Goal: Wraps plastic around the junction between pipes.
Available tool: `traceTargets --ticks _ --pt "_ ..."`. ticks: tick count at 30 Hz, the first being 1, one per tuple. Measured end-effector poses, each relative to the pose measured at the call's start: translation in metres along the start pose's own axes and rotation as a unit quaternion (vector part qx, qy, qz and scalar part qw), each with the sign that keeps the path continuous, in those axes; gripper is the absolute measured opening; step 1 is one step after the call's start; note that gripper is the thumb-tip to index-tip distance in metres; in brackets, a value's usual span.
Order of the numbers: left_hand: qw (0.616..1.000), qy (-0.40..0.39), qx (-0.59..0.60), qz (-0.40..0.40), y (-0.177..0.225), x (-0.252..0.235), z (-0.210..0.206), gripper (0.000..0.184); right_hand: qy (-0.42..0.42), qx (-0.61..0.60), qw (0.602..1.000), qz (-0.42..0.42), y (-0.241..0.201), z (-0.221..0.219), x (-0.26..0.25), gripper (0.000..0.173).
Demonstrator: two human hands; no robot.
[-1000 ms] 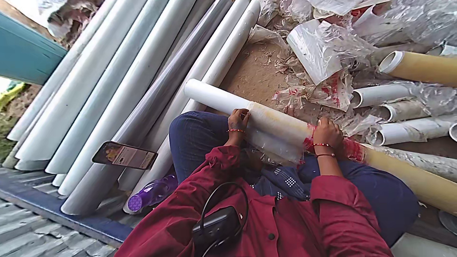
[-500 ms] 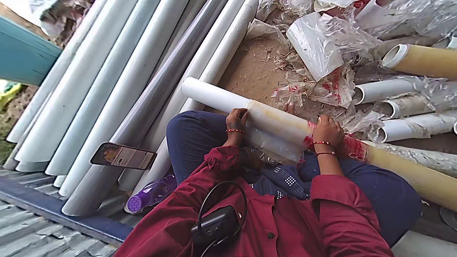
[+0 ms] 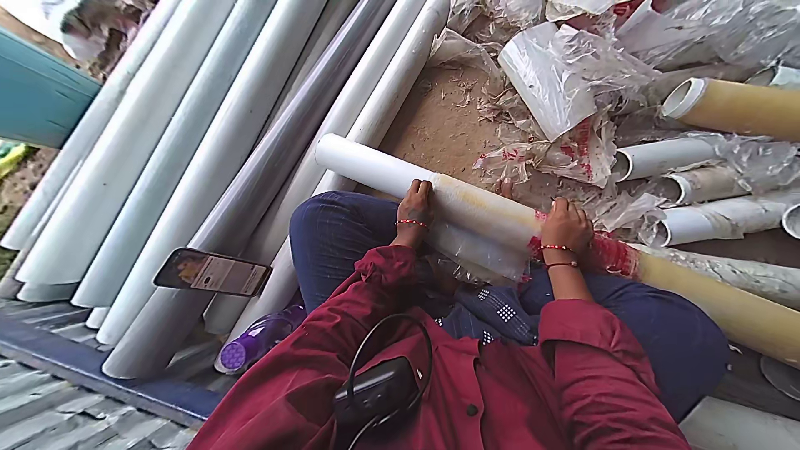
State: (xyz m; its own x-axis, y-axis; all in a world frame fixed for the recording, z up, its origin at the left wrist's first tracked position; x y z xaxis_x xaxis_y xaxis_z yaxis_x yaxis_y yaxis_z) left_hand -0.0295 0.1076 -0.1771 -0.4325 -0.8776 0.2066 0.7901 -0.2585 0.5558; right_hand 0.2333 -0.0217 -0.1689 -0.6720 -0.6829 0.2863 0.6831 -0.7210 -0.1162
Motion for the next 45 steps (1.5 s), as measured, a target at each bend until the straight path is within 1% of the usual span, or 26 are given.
traceTargets --ticks 2,5,9,12,16,20,24,27,32,38,39,40,42,43,45 --pt "0.999 0.014 0.032 -0.007 -0.002 0.008 0.000 0.022 0.009 -0.007 1.000 0.001 0.001 0.000 0.001 0.032" --pt "0.993 0.065 0.083 -0.046 -0.007 0.018 0.001 0.024 0.013 -0.011 1.000 0.003 0.001 -0.001 0.001 0.031" --pt "0.990 0.088 0.094 -0.063 -0.005 0.021 0.004 0.018 0.025 -0.010 1.000 0.012 0.001 0.002 0.001 0.029" --pt "0.988 0.101 0.096 -0.069 -0.008 0.019 0.002 0.018 0.024 -0.015 1.000 0.004 0.003 -0.001 -0.001 0.030" --pt "0.988 0.104 0.107 -0.048 -0.009 0.013 0.003 0.018 0.020 -0.012 1.000 0.002 0.003 -0.002 -0.002 0.030" --pt "0.988 0.107 0.099 -0.052 -0.008 0.013 0.003 0.017 0.019 -0.013 1.000 0.002 0.002 -0.001 -0.002 0.030" --pt "0.987 0.119 0.084 -0.075 -0.009 0.016 0.001 0.015 0.018 -0.014 1.000 0.001 0.003 -0.002 -0.002 0.030" --pt "0.986 0.120 0.100 -0.055 -0.008 0.011 0.004 0.016 0.021 -0.015 1.000 0.004 0.003 -0.002 -0.002 0.030" --pt "0.992 0.073 0.087 -0.052 -0.004 0.003 0.005 0.014 0.018 -0.013 1.000 0.004 0.002 -0.001 -0.001 0.030" --pt "0.987 0.115 0.066 -0.088 -0.003 0.016 0.002 0.018 0.027 -0.012 1.000 0.007 0.002 -0.001 0.001 0.029" --pt "0.988 0.110 0.061 -0.085 -0.003 0.017 0.004 0.018 0.025 -0.013 1.000 0.012 -0.001 -0.001 0.002 0.029" --pt "0.991 0.098 0.049 -0.079 -0.001 0.016 0.006 0.019 0.015 -0.010 1.000 0.014 -0.004 0.001 0.003 0.030" --pt "0.997 0.049 0.021 -0.052 0.008 0.014 0.007 0.023 -0.022 0.004 1.000 0.010 -0.004 0.006 0.004 0.034" --pt "0.997 0.045 0.009 -0.058 0.012 0.014 0.007 0.024 -0.033 0.007 0.999 0.006 -0.004 0.008 0.004 0.036" --pt "0.992 0.080 -0.008 -0.095 0.014 0.012 0.004 0.021 -0.050 0.011 0.999 0.000 -0.003 0.011 0.002 0.038"
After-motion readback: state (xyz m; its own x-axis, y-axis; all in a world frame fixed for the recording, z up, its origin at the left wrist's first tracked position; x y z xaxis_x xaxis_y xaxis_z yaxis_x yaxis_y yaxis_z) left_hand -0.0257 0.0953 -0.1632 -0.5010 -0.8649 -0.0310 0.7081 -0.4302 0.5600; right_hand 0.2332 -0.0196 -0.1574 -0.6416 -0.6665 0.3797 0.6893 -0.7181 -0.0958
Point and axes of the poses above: each hand's wrist, its own x-axis away from the middle knuckle, its own z-axis out of the back of the hand, y = z × x, the point moved 7 cm from there along -x, towards the middle knuckle, and after that the axes turned 10 degrees about -y, right-handed, at the moved point
